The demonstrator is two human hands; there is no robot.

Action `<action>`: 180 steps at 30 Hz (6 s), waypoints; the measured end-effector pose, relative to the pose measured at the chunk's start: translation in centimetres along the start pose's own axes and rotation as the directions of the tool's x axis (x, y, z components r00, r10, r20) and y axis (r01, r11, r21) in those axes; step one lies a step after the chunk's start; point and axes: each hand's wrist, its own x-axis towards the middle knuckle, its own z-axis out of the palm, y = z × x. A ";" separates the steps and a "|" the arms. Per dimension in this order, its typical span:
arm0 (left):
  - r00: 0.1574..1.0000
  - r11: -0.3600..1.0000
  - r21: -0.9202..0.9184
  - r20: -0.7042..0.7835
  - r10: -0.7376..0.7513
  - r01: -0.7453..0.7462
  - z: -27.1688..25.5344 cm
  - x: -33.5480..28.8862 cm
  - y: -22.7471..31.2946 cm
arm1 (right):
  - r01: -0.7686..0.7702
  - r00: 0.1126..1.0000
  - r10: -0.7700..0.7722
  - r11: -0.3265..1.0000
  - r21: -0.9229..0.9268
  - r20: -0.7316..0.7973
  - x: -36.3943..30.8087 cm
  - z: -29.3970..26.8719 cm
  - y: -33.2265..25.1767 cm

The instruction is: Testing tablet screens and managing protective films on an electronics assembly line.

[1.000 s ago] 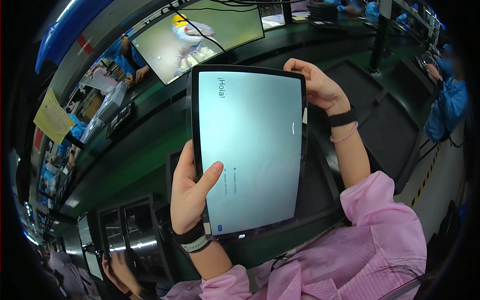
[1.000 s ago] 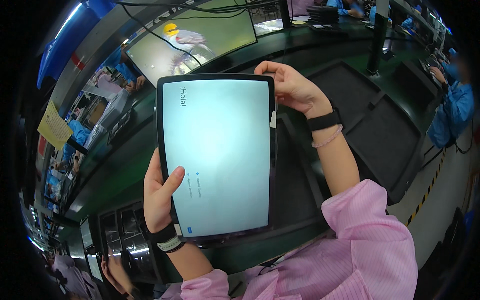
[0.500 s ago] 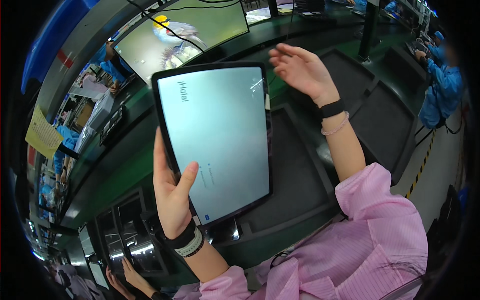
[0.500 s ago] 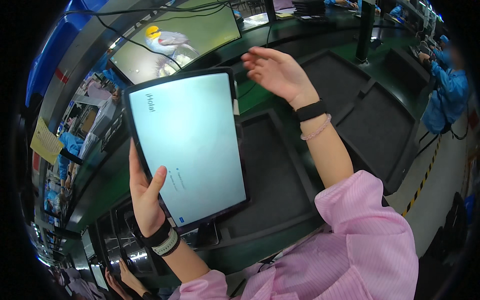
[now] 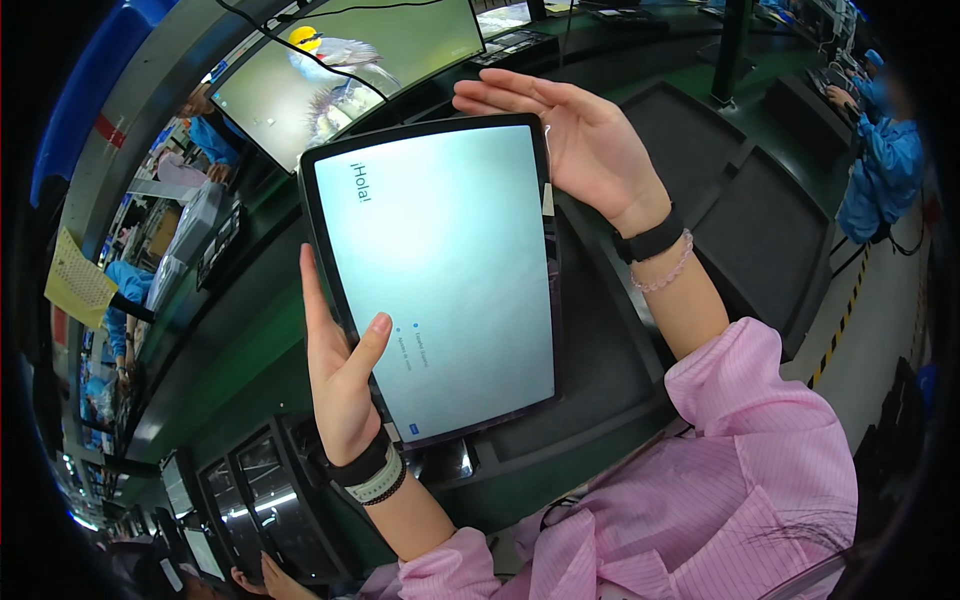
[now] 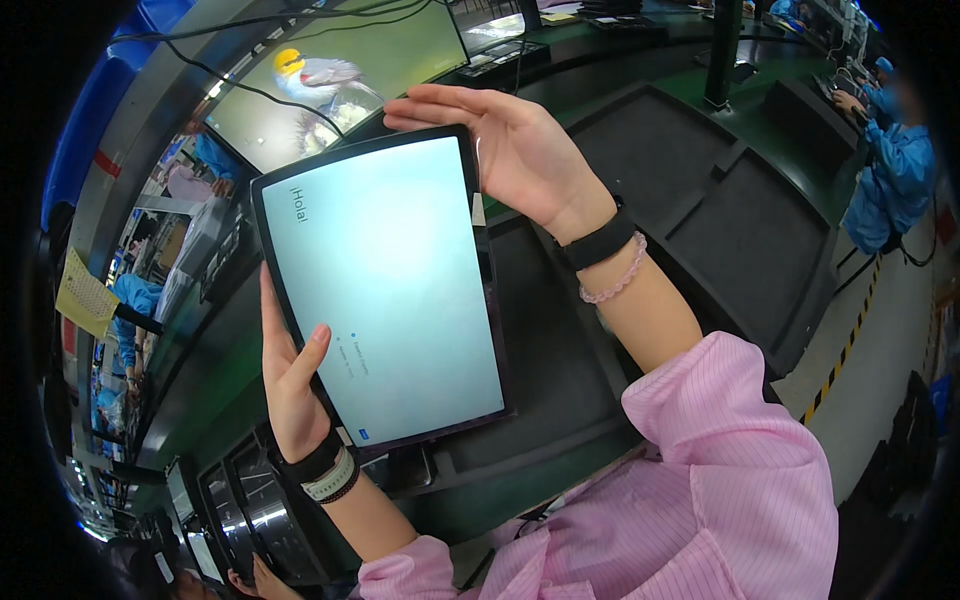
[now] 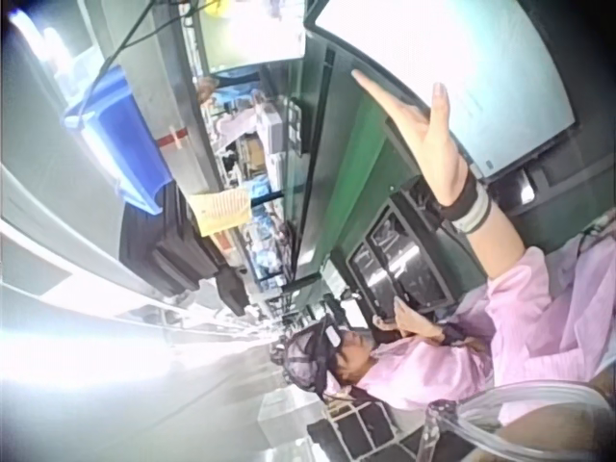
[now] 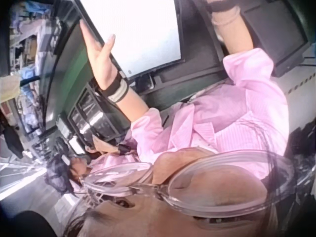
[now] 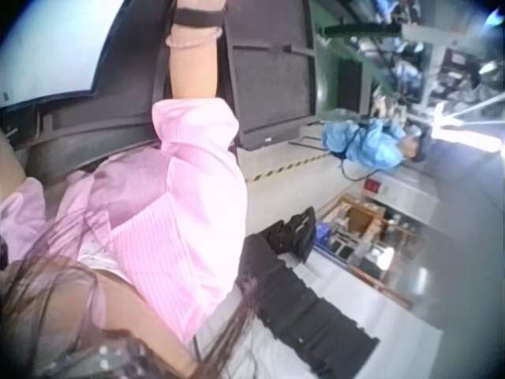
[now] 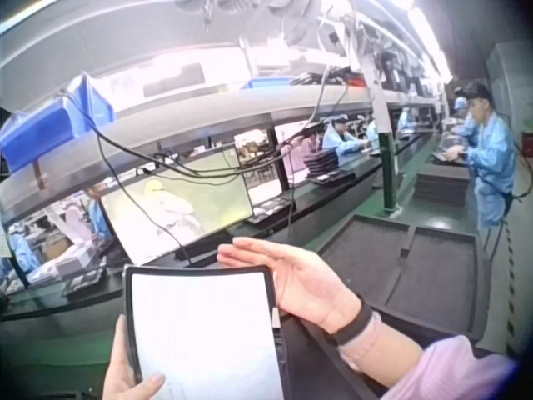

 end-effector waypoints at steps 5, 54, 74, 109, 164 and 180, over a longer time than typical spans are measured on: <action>0.998 0.997 -0.064 -0.049 -0.048 0.045 -0.1 0.2 -1.0 | 0.193 0.981 -0.191 0.942 -0.276 0.036 -0.1 0.5 -0.3; 0.906 -0.412 -0.833 0.422 -0.042 0.369 3.1 -1.2 -2.3 | -0.006 0.995 -0.019 0.970 -0.241 -0.102 -3.7 5.6 4.5; 0.972 0.468 -0.859 0.131 -0.196 0.210 -3.4 1.9 -4.7 | 0.298 0.929 -0.366 0.827 -0.476 -0.054 -3.3 6.1 1.8; 0.976 0.491 -0.865 -0.184 -0.116 -0.104 -4.0 1.1 -2.4 | -0.420 0.908 0.413 0.884 -0.207 -0.078 -4.3 6.6 3.7; 0.820 0.994 -0.050 -0.570 0.051 -0.096 1.9 -16.2 -3.7 | 0.050 0.965 0.261 -0.206 -0.977 -0.006 -12.5 -3.6 4.6; 0.464 0.985 0.153 -0.869 0.172 -0.079 -1.1 -19.9 -6.0 | 0.423 0.688 0.557 0.214 -0.881 0.465 -16.1 6.1 5.8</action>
